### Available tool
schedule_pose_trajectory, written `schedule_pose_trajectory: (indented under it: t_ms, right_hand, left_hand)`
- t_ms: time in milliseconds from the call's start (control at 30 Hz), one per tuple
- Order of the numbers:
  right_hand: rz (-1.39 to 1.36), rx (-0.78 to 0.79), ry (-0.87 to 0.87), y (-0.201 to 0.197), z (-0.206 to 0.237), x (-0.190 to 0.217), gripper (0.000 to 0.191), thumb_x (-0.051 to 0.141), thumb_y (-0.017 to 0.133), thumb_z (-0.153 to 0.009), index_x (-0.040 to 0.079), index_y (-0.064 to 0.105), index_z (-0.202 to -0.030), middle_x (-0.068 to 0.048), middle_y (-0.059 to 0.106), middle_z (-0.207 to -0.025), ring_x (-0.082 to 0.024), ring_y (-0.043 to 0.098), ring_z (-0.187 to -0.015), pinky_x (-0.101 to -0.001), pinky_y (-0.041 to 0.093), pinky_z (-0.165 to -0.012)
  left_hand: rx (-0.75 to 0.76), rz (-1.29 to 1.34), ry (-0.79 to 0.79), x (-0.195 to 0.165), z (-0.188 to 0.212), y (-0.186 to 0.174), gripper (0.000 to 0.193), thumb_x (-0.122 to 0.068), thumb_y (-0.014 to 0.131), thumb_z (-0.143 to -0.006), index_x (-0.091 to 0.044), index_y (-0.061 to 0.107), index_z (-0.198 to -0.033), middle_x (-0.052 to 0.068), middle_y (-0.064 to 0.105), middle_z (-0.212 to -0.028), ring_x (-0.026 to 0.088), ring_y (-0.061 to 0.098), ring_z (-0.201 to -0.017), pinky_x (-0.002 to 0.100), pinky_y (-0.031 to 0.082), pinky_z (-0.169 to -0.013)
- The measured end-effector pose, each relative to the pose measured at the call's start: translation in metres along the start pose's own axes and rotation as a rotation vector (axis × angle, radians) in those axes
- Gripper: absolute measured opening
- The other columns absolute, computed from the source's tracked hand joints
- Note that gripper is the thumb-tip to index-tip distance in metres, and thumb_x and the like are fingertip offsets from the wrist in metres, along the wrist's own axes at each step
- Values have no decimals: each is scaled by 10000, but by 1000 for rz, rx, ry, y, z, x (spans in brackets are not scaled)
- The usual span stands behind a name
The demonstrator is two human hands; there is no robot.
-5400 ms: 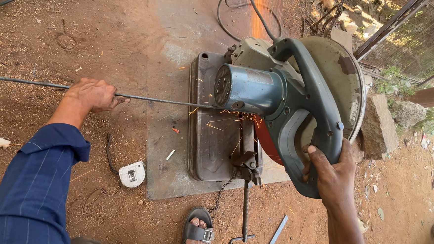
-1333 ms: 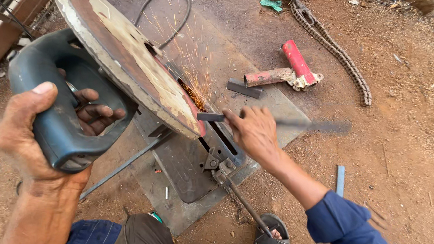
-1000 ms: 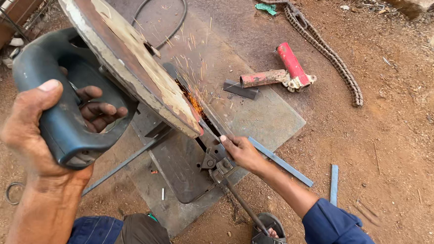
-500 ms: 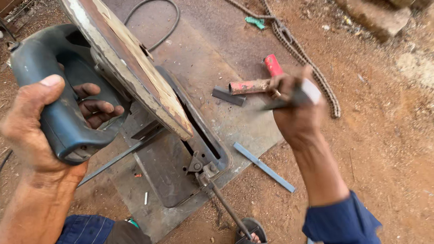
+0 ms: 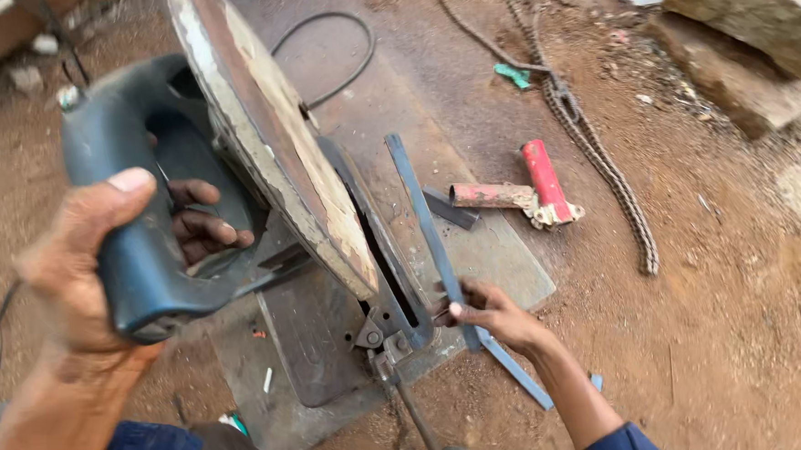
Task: The person measures a long flat steel bar with a tape measure, marks it with chalk, and clamps it in a cut-off saw vise. They cut the bar with an angle grinder, producing sparks, then deburr the cut ends and stack the finished short pieces on the saw base.
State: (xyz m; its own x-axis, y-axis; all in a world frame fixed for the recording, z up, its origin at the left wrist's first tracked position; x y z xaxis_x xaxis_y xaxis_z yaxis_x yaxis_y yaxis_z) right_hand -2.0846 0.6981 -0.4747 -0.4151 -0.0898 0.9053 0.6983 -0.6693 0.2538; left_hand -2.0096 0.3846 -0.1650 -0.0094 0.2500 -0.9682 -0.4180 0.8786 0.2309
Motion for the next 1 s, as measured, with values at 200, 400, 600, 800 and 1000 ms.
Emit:
schedule_pose_trajectory:
  t_ms: [200,400,600,800,1000]
  right_hand:
    - [547,-442,-113,19,-11,6,265,173,641,-989,69,643,-1233,-113,696,-935,-274,653,-866,-404,543,-750]
    - [1201,-656,-575,64,46,12,342,58,604,-888,73,657,-1226,-111,701,-994,-310,663,-868,-432,534,-715]
    - [555,-491,-54,59,36,-12,374,385,561,-1050,53,694,-940,-31,594,-656,-179,581,-584,-347,452,-545]
    - [125,-112,292,63,14,-30,576,510,354,-1037,105,731,-878,28,423,-533,-113,357,-441,-336,295,-433]
    - [463,-245,71,52,31,-9,617,518,395,-1065,52,785,-953,36,412,-586,-100,420,-562,-320,367,-523]
  left_hand:
    - [-21,-44,-57,4,5,-9,710,-326,589,-940,62,405,-1506,232,641,-1004,321,689,-833,522,631,-888]
    - [-161,-95,-168,-7,15,14,712,-374,552,-936,-15,410,-1534,192,671,-1059,303,685,-842,531,614,-851]
    - [5,-72,-50,1,8,-1,718,-378,571,-916,10,418,-1499,218,650,-1128,354,713,-954,507,619,-813]
    - [160,49,62,10,13,-17,606,-345,642,-967,67,458,-1372,214,628,-1166,360,703,-989,515,644,-863]
    - [182,-21,130,14,6,-13,615,-358,633,-934,28,445,-1375,221,628,-1111,354,713,-934,506,660,-833]
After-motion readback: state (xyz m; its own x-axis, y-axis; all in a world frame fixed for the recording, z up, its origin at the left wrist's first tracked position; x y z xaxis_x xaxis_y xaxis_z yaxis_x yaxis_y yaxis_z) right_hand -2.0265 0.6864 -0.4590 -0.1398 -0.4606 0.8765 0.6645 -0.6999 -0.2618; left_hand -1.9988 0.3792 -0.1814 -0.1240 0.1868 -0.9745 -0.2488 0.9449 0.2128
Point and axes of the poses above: each hand's wrist, its own z-axis away from the middle knuckle, its own y-axis out of the palm, x = y × z, the point moved 3 cm from there along -z, towards the middle knuckle
